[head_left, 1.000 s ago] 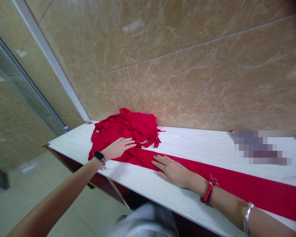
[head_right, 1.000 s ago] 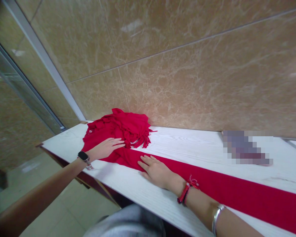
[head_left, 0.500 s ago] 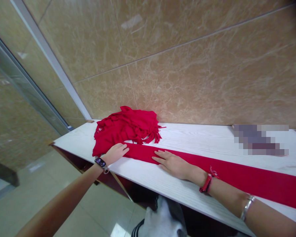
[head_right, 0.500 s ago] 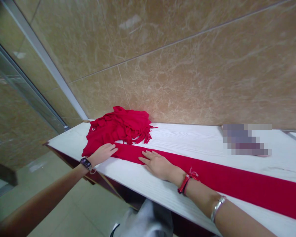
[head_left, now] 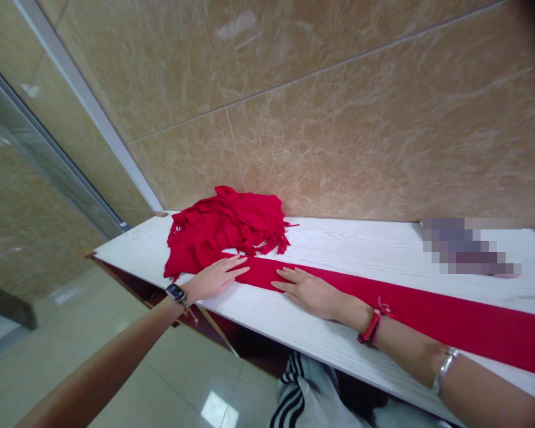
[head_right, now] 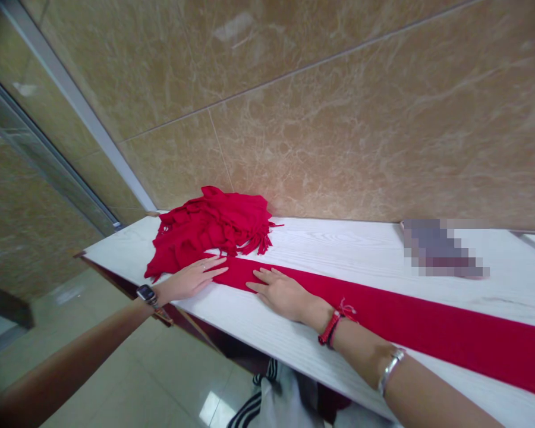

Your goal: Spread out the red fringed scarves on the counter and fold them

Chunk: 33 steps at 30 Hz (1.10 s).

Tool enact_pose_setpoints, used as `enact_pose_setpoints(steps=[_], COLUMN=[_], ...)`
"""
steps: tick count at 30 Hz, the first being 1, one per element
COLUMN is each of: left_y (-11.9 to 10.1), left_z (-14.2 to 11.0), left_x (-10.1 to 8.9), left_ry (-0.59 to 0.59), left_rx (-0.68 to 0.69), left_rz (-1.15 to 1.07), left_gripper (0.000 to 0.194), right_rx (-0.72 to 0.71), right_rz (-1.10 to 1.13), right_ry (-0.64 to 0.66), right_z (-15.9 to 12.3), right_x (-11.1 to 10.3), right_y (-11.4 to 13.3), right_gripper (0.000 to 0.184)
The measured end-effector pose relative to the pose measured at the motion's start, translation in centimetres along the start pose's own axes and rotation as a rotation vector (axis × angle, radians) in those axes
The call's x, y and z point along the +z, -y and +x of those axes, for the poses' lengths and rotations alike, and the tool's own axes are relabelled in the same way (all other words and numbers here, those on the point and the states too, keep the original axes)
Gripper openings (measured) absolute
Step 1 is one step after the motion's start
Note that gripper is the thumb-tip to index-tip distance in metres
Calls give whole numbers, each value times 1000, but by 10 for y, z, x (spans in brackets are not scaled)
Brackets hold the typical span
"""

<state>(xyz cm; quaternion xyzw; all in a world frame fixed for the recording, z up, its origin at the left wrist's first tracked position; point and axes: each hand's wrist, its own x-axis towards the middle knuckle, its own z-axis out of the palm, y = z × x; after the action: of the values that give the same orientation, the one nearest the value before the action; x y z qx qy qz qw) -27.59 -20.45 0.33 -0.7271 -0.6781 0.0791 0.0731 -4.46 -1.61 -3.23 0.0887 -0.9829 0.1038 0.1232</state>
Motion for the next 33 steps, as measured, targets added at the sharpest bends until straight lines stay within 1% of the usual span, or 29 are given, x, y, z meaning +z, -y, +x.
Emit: enact_pose_setpoints(steps=[2,4,8,10,11,14,15,16,17,19,21,24,27,29,31,33], left_y=[-7,-8,-1,-1,-4,-22,-30,-38,-45,-55,-58,-49,-33,-25,-24,-32], left_z=[4,1,-11,-11,-8,15,24,33,42,52,55,49,37,31,28,31], left_x=[2,6,8,4,1,-6,-7,-6,-4,2,8,12,10,7,5,4], left_ry=[65,122,122,71,23,-166,-211,-230,-223,-160,-94,-39,28,76,114,116], left_rx=[-18,-61,-119,-151,-166,-185,-182,-179,-162,-119,-107,-142,-191,-253,-331,-379], left_rz=[-149,-249,-271,-255,-241,-180,-170,-164,-157,-146,-145,-157,-166,-169,-168,-153], left_gripper=[43,42,41,40,38,36,37,39,41,43,44,46,46,46,47,49], right_rx=[1,6,6,5,3,-9,-8,-6,2,44,116,204,233,243,236,206], right_rz=[2,8,14,3,-5,-29,-33,-34,-31,-20,-14,-28,-50,-61,-74,-84], right_ry=[4,1,-11,-11,-9,-2,-1,-2,-6,-21,-32,-23,-22,-20,-15,-24], right_z=[0,0,0,0,1,1,1,1,1,0,-1,-2,-3,-3,-3,-3], right_x=[0,1,2,2,1,-1,-1,-1,0,2,5,9,10,10,9,7], right_y=[0,0,-1,0,0,2,2,3,3,3,3,3,3,3,3,4], right_gripper=[41,41,40,40,40,40,40,40,40,43,52,62,64,64,62,60])
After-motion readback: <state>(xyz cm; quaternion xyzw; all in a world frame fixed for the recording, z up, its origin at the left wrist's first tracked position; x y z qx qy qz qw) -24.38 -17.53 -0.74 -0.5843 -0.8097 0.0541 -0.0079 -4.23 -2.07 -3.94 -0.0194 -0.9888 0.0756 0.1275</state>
